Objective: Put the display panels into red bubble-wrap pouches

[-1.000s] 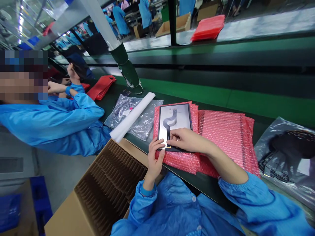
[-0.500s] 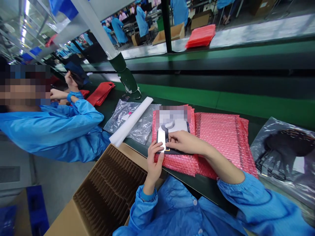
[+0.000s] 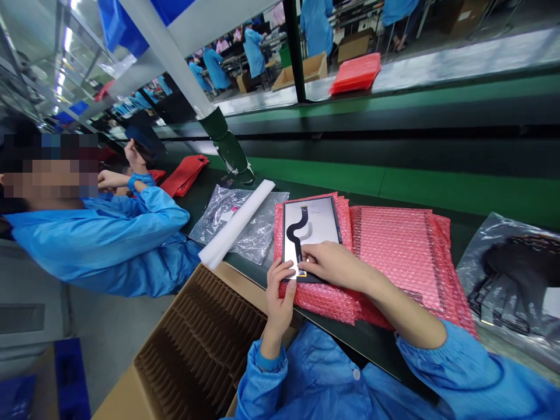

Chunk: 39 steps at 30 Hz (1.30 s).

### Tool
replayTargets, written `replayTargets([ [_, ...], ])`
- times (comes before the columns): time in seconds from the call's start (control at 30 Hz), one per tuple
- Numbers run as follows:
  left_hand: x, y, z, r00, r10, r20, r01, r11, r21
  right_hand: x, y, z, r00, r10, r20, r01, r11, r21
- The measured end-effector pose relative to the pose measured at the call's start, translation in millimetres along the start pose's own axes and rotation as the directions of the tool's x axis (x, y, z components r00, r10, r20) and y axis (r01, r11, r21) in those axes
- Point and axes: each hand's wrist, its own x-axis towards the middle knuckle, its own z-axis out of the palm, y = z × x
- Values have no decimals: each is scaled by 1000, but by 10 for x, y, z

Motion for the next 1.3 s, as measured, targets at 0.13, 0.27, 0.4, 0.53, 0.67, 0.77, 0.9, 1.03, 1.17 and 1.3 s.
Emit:
replayTargets([
  [0.13, -9, 2, 0, 1000, -12, 7, 12, 1000, 3, -13, -7, -17, 1000, -5, 8, 5, 1000, -6],
  [0.27, -21, -1, 2, 1000, -24, 0, 24, 1000, 10, -24, -16, -31, 1000, -4, 6, 4, 1000, -4],
  [0.4, -26, -4, 3, 1000, -27, 0, 27, 1000, 8, -40, -32, -54, 1000, -4, 16, 4, 1000, -15],
  [0.53, -31, 1, 2, 1000, -28, 14, 28, 1000, 13, -52, -48, -72, 1000, 4, 19, -3, 1000, -31],
  [0.67, 12, 19, -46, 999, -11, 44, 10, 1000, 12, -35, -40, -53, 999, -5, 33, 8, 998, -64],
  [0.77, 113, 55, -141, 993, 8, 121, -11, 1000, 25, -12, -14, -25, 999, -15, 37, 18, 996, -90],
  [0.9, 294, 147, -287, 973, 86, 216, -101, 993, 61, 4, 26, -28, 999, -29, 40, 33, 995, -93],
  [1.03, 444, 257, -381, 947, 166, 274, -209, 969, 134, -9, 31, -74, 996, -62, 70, 63, 998, -24],
  [1.17, 546, 356, -432, 925, 213, 314, -286, 935, 208, -23, -10, -86, 996, -38, 77, 45, 994, -96],
  [1.3, 584, 435, -436, 906, 260, 333, -327, 931, 164, -17, -50, -78, 997, 8, 73, 5, 985, -170],
])
